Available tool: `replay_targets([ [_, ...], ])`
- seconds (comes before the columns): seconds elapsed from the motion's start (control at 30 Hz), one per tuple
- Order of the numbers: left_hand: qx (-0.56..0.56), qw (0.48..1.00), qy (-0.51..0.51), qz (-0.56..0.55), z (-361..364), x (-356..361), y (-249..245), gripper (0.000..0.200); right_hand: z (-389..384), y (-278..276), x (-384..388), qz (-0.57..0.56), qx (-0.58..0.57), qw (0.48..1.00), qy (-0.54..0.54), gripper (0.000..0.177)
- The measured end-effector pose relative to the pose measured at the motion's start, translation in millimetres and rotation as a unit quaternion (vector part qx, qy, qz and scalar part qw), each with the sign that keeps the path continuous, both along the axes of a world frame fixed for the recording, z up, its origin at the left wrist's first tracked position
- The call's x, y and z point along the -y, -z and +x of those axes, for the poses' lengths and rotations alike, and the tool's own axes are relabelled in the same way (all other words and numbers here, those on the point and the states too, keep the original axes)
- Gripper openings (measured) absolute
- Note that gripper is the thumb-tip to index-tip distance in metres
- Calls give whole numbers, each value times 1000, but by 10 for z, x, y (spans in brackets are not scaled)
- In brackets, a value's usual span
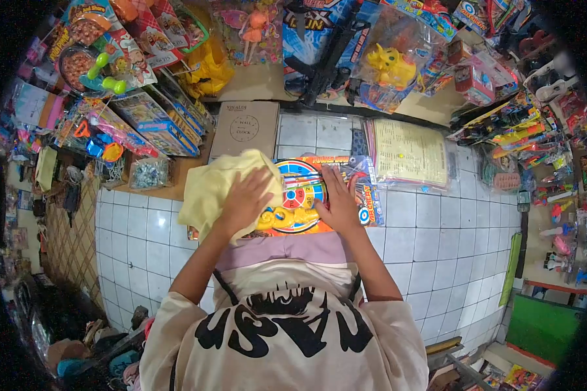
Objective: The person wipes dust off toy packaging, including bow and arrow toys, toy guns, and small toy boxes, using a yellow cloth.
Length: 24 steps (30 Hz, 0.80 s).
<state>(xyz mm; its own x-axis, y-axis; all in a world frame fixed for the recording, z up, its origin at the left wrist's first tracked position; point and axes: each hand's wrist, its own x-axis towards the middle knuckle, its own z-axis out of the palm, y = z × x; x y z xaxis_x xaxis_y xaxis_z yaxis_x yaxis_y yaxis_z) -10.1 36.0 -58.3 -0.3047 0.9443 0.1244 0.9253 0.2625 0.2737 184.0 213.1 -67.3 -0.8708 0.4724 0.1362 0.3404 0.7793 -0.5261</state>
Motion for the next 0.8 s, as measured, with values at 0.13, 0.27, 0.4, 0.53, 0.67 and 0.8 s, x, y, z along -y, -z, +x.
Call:
replay_targets([
  [0.13,-50,993,-102,-31,-160,442,-24,50,-22,22,-11,8,-8,1000,4,73],
  [0.27,-106,978,-158,-79,-266,829,-43,51,-40,9,9,7,-9,1000,3,72],
  [0.4,-125,973,-160,-112,-246,833,-93,44,-63,6,19,9,-15,1000,-2,71],
  [0.53,-38,997,-23,-63,-219,676,-67,41,-62,31,-21,23,-6,1000,-1,70],
  [0.67,35,993,107,-37,-139,456,-210,40,-38,29,-43,26,-4,1000,3,70],
  [0.8,43,995,89,-31,-124,473,-235,39,16,52,-25,14,-17,1000,6,70],
])
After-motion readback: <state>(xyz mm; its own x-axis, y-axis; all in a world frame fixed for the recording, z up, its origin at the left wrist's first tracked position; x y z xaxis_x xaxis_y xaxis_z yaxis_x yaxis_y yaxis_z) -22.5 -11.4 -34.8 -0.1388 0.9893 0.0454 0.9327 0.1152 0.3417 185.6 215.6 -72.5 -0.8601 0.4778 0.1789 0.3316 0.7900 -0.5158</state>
